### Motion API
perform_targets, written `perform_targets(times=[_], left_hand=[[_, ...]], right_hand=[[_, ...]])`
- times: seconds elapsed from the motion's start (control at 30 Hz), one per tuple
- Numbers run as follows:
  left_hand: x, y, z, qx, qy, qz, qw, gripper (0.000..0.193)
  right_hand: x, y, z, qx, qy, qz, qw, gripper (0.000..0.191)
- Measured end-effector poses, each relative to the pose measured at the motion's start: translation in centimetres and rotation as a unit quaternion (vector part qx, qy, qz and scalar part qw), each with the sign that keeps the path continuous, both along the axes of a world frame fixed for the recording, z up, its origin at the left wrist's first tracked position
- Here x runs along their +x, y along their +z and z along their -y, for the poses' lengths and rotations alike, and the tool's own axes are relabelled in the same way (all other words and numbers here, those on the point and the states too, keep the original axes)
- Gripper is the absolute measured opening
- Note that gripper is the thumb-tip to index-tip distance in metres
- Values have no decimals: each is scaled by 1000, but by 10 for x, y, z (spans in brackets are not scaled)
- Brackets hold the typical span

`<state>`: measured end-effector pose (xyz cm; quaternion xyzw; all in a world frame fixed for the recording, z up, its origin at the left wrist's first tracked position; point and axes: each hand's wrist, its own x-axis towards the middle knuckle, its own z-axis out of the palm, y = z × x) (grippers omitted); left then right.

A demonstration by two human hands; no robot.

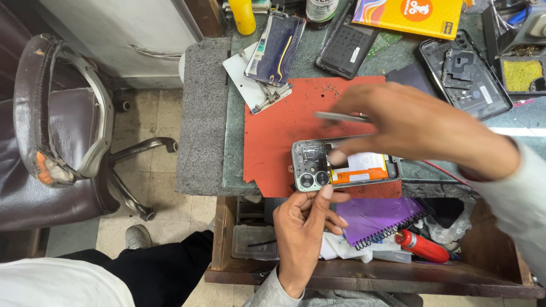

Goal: The person uses a metal spudger to pry and separate the back cover from a smartphone chassis, then applies adhesive tape along the edges of a second phone's screen. The person handles multiple disassembled phones and tools on a cluttered workbench.

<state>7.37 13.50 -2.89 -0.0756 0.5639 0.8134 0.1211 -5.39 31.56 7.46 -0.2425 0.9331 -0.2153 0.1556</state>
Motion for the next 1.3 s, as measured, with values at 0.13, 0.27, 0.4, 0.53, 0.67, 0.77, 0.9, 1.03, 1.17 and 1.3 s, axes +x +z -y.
perform_targets(times=[0.13,0.27,0.4,0.53,0.67,0.77,0.9,1.03,1.17,1.3], left_hand=[[1,0,4,-9,-20,30,999,35],[3,1,10,-5,-57,58,997,40],[7,5,18,-5,-99,80,992,43],[12,10,24,-80,-107,54,990,38],[15,15,27,-251,3,-97,963,25],[16,20,27,-329,100,-202,917,24],[18,26,22,-204,115,-136,963,44],[19,33,13,-78,43,-11,996,63],[16,40,-1,2,-5,8,1000,91],[6,47,-14,169,10,-72,983,102]], right_hand=[[24,1,-17,84,-40,24,995,80],[38,-2,-20,158,-96,63,981,92],[39,-3,-21,170,-107,75,977,95],[39,-4,-23,120,-92,37,988,90],[48,-7,-25,155,-126,52,978,86],[59,-7,-31,50,-88,-41,994,73],[66,-3,-40,-3,-180,26,983,48],[78,-3,-38,19,-269,16,963,38],[105,-2,-28,-69,-261,-135,953,25],[130,0,-11,-97,-167,-321,927,23]])
